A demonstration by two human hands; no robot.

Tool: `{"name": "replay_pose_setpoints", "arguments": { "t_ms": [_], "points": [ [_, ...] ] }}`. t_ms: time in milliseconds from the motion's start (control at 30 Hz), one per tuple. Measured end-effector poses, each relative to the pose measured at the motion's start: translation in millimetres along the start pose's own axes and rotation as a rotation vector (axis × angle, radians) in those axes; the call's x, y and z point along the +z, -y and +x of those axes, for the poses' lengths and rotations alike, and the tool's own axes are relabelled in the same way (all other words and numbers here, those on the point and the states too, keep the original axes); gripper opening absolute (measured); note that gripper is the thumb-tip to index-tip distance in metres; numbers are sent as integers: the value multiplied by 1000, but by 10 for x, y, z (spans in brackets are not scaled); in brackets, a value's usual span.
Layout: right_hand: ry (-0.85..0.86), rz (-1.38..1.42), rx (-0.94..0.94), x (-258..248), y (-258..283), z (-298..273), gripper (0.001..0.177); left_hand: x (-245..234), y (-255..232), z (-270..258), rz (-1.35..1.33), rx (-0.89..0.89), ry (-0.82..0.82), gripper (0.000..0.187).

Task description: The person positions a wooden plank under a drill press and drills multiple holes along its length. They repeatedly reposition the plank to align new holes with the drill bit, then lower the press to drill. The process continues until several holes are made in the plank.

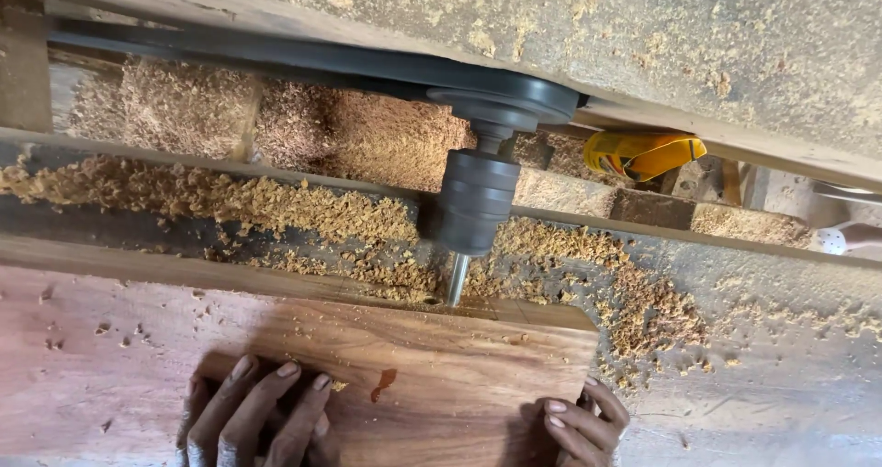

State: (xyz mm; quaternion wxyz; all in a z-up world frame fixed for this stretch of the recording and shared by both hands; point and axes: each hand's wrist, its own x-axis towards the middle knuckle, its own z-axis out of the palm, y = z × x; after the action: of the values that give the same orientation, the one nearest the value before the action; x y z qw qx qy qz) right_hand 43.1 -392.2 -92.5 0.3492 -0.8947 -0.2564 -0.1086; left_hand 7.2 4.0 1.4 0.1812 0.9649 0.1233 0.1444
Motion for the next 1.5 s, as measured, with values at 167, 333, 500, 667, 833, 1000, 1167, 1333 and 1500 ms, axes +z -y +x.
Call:
{"name": "replay_pose_setpoints", "arguments": {
  "t_ms": [167, 333, 500, 667, 833, 1000, 1167, 1333, 1500],
  "points": [
    [17, -4, -51, -46, -24, 25, 9, 11, 26, 4, -7, 26, -4, 21],
    [21, -29, 23, 0, 25, -31, 16, -21, -24, 48, -18, -19, 11, 20],
    [252, 10, -209, -233, -368, -23, 41, -26, -13, 98, -14, 0, 9, 22],
    [-198, 43, 27, 305, 585, 757, 48, -96, -60, 315, -85, 64, -11, 21],
    [-161, 513, 386, 153, 1147, 1215, 33, -156, -172, 343, -49, 37, -117, 20],
    [-39, 457, 290, 34, 1018, 1876, 43, -177, -157, 334, -49, 85, -138, 19],
    [90, 98, 190, 88, 1207, 2045, 39, -239, -159, 258, -15, 86, -77, 21],
    [57, 67, 91, 125, 1208, 2057, 37, -274, -147, 215, -12, 105, -66, 20],
    [101, 177, 413, 123, 1193, 1612, 37, -149, -69, 37, -25, 108, -180, 9]
  ]
}}
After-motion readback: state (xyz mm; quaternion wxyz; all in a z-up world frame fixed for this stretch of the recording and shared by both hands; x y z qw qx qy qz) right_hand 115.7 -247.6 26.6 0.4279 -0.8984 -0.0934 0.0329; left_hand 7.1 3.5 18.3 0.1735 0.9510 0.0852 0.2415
